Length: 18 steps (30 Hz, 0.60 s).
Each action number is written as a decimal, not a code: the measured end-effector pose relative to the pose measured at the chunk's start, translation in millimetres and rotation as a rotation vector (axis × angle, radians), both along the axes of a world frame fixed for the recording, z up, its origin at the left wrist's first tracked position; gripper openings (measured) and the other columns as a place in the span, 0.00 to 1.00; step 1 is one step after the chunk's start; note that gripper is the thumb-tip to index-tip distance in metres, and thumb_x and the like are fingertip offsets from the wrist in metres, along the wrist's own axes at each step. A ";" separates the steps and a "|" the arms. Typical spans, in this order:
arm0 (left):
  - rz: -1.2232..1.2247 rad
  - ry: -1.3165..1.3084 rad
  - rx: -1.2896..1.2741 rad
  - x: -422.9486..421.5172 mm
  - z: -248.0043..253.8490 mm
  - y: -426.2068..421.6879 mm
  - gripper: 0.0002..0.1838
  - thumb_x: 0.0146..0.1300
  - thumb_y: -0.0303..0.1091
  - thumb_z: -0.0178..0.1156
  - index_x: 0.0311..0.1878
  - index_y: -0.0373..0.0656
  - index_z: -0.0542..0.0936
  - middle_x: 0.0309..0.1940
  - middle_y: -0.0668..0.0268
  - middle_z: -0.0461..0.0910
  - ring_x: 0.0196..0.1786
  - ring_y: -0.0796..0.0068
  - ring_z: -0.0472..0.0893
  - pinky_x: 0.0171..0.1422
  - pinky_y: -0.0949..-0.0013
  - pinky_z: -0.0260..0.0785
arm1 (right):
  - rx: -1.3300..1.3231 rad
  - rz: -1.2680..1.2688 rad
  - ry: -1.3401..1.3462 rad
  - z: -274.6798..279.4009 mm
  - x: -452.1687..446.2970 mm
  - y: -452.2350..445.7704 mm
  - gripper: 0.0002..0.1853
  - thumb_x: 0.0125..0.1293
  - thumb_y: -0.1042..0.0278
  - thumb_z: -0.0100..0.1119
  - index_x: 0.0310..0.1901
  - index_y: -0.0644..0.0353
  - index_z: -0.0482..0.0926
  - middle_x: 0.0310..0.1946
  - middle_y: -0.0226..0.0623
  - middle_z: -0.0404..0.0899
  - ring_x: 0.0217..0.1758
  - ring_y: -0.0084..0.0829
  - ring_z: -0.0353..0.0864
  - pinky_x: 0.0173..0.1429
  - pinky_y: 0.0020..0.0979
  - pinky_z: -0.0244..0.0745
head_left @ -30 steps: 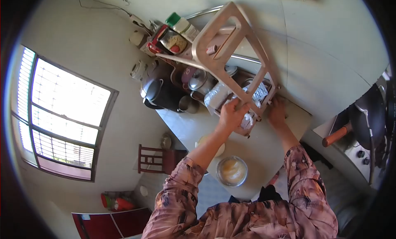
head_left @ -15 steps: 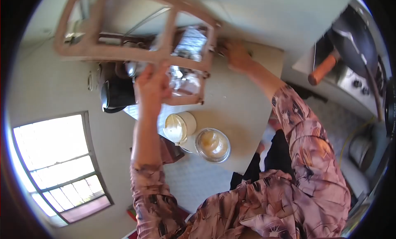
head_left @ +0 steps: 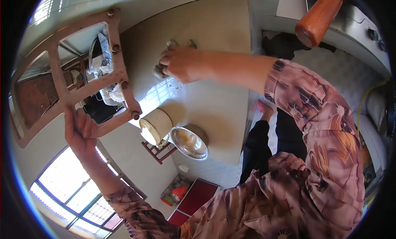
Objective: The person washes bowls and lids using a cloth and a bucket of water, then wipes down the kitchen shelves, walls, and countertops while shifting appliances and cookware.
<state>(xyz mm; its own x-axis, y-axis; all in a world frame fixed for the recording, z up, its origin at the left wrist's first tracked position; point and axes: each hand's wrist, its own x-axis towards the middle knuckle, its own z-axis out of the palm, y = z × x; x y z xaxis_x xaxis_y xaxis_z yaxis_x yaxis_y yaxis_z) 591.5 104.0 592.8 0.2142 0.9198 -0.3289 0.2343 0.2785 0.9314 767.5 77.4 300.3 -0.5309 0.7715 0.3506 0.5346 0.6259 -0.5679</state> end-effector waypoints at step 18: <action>0.128 0.180 0.069 22.3 15.6 -5.0 0.05 0.63 0.32 0.52 0.37 0.41 0.71 0.17 0.74 0.64 0.13 0.87 0.58 0.15 0.82 0.51 | -0.083 -0.239 0.125 22.0 -124.8 150.2 0.10 0.52 0.70 0.52 0.35 0.54 0.81 0.42 0.39 0.78 0.49 0.39 0.74 0.57 0.41 0.62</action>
